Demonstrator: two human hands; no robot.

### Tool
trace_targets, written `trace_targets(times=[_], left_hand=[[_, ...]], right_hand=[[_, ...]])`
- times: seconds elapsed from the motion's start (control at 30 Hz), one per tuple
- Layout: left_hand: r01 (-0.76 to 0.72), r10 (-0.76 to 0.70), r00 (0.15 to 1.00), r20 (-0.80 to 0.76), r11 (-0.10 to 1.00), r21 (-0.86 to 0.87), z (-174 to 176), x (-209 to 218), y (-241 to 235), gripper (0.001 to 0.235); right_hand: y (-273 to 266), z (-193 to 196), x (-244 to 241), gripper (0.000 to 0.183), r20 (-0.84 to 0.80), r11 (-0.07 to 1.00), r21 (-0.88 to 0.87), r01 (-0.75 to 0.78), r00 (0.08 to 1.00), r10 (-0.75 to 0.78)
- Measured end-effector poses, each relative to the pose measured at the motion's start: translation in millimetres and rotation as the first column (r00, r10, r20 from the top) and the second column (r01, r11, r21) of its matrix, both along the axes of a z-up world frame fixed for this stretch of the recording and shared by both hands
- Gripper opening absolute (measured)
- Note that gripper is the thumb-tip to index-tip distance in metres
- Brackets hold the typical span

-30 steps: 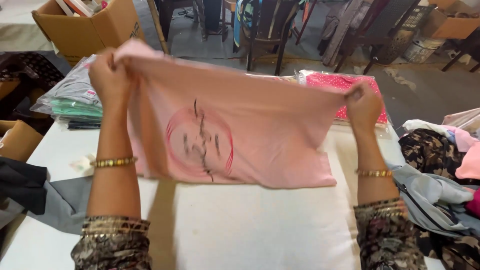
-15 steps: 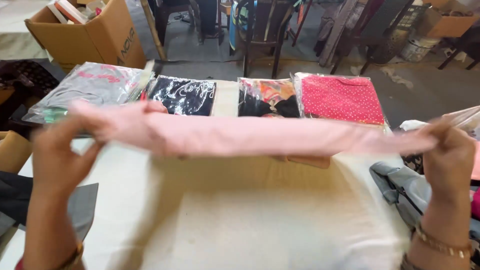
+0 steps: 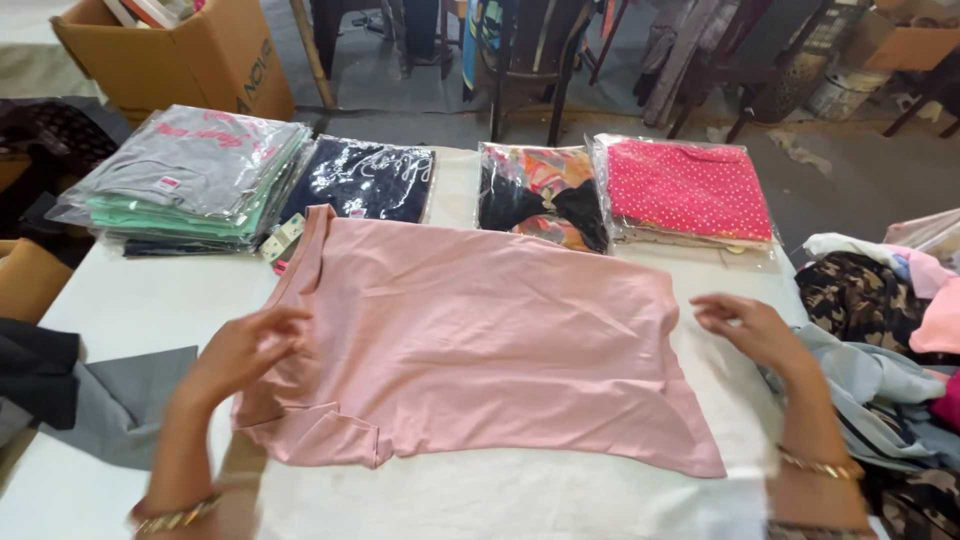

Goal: The person folds a pink t-shirt on a white table, smoothing the fabric and aligning the edges. They then place the folded shirt into a clear plastic bag, seal it, and set it aside with other packaged garments.

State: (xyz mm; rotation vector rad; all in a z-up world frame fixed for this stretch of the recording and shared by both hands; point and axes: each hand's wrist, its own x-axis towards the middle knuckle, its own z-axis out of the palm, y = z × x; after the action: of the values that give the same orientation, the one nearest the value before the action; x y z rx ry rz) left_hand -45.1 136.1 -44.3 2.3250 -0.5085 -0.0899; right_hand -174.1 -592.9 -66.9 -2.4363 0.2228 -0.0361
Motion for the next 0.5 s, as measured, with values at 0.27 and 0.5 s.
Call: trace_targets(times=[0.27, 0.5], left_hand=[[0.242, -0.233, 0.968, -0.093, 0.966, 0.093, -57, 10, -9, 0.038], [-0.107, 0.096, 0.963, -0.251, 0.994, -0.031, -32, 58, -22, 0.032]], right_hand=[[-5, -98, 109, 0.040, 0.285, 0.987, 0.081, 0.142, 0.945, -0.159], [59, -41, 107, 0.045, 0.104, 0.928, -0.243, 0.281, 0.959, -0.263]])
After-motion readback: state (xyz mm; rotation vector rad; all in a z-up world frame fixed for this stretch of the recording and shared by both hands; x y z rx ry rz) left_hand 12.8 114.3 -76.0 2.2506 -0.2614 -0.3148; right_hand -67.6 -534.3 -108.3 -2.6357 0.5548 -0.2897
